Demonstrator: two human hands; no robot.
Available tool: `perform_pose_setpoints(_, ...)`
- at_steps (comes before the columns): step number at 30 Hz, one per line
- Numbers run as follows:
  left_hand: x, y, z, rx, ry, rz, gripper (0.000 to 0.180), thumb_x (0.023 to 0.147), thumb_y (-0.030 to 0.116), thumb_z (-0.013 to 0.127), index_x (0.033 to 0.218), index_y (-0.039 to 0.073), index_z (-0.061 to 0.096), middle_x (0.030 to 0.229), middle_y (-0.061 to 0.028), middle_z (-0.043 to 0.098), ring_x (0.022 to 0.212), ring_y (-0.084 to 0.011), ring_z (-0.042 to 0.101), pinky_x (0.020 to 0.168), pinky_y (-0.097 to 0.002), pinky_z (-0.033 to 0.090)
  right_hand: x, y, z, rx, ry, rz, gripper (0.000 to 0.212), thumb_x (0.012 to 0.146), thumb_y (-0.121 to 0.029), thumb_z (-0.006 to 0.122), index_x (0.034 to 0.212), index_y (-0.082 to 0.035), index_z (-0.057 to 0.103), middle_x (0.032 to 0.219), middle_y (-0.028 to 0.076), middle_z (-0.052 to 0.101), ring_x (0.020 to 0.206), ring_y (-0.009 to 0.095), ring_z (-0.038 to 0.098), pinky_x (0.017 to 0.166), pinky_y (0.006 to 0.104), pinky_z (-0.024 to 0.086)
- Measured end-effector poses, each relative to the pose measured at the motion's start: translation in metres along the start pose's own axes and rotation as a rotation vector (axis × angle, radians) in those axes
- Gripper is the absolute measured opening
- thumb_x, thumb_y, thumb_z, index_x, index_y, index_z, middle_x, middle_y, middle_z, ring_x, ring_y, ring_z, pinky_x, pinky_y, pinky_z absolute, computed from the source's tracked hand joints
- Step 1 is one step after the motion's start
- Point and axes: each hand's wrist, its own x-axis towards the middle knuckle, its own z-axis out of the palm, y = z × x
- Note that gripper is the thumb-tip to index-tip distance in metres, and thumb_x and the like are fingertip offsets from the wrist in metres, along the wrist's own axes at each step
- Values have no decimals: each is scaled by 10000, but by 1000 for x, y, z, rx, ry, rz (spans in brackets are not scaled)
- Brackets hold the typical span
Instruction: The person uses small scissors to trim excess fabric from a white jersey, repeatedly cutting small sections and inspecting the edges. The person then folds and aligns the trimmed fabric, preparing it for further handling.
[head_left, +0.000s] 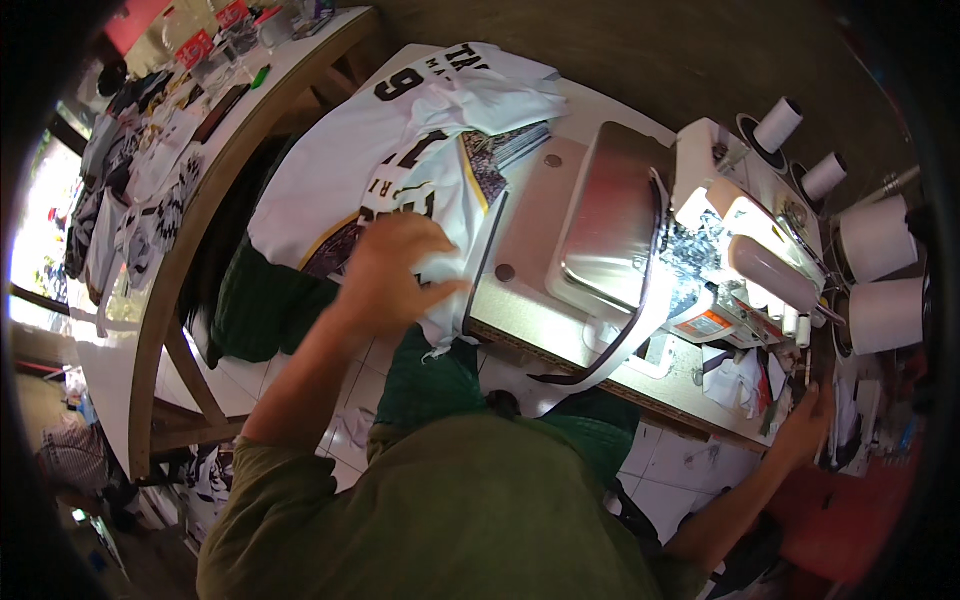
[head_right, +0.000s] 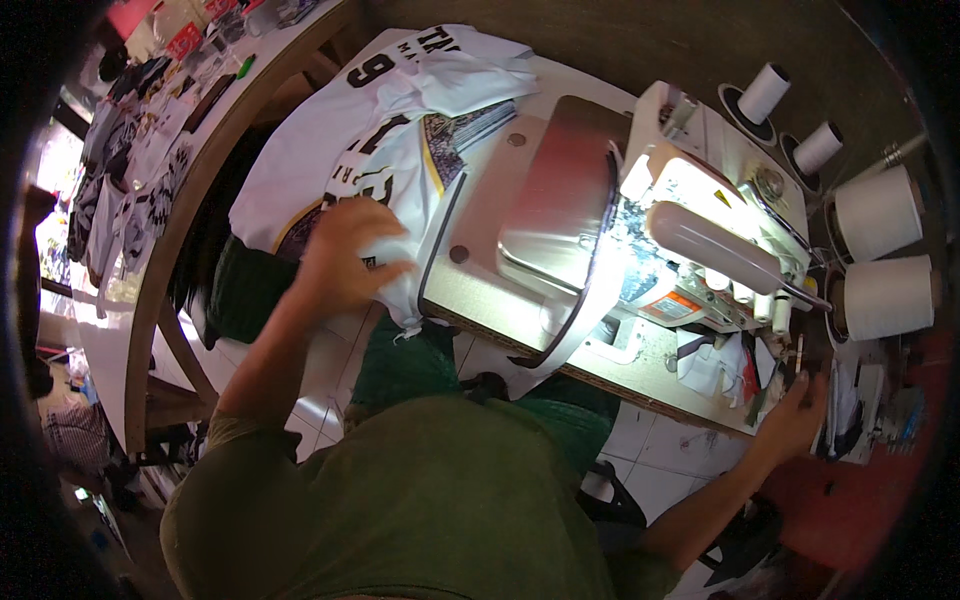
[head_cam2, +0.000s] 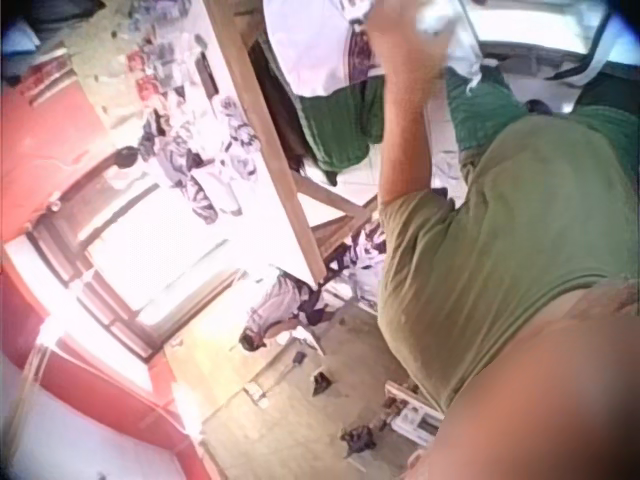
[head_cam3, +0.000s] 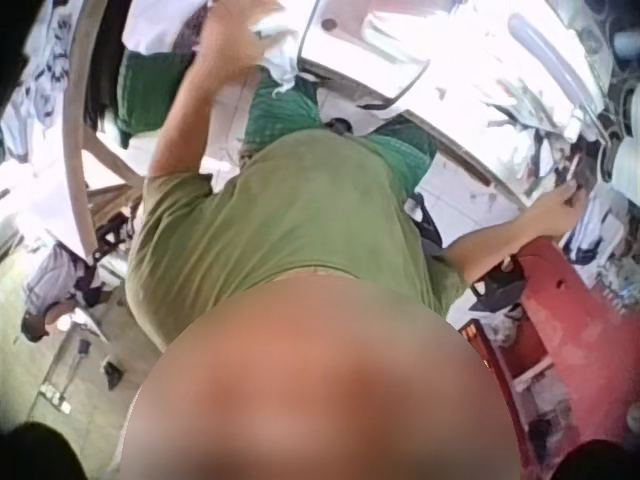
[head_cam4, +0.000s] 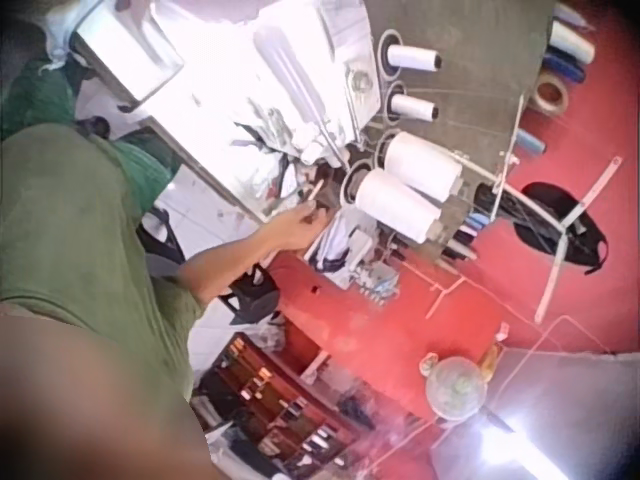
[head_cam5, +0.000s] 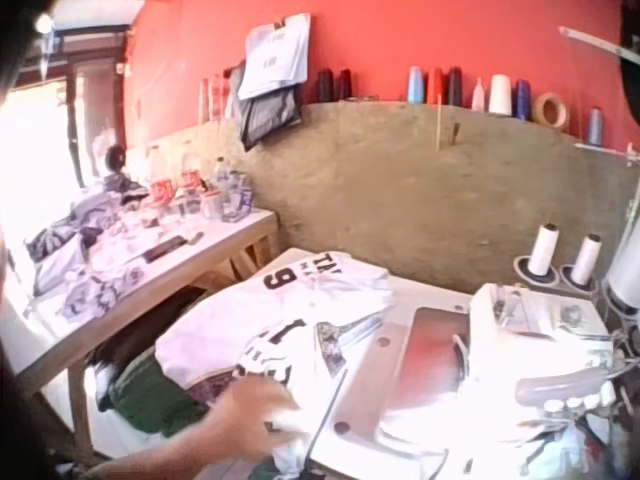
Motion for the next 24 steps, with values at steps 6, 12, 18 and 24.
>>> perform_pose_setpoints(6,-23,28,4,23,85,-25,141,885,197,770,941,69,754,946,-83,713,963,-264,657,884,-425,493,-145,-158,-3,937,-962,244,111,913,-87,702,971,1,737,962,111,734,805,167,693,745,311,574)
perform_pose_setpoints(12,44,44,-34,-685,249,-298,209,1013,204,669,1029,-3,692,825,-3,665,768,-65,555,696,-256,473,-203,-313,55,1037,-1035,-210,514,898,-94,776,1364,17,588,1180,152,714,1025,216,711,933,313,549)
perform_pose_setpoints(18,98,1,-114,-666,504,67,330,970,292,742,1080,-16,704,898,-7,706,815,-62,627,735,-237,507,-147,-346,16,1338,-1341,188,278,974,-95,686,1232,-5,632,914,48,697,651,52,591,601,226,498)
perform_pose_setpoints(24,70,-23,-176,-735,215,126,329,949,296,753,1085,10,667,881,-25,702,805,-84,653,723,-252,523,-38,-384,-8,916,-857,-482,171,966,-193,709,986,-27,672,736,65,678,591,152,647,523,295,493)
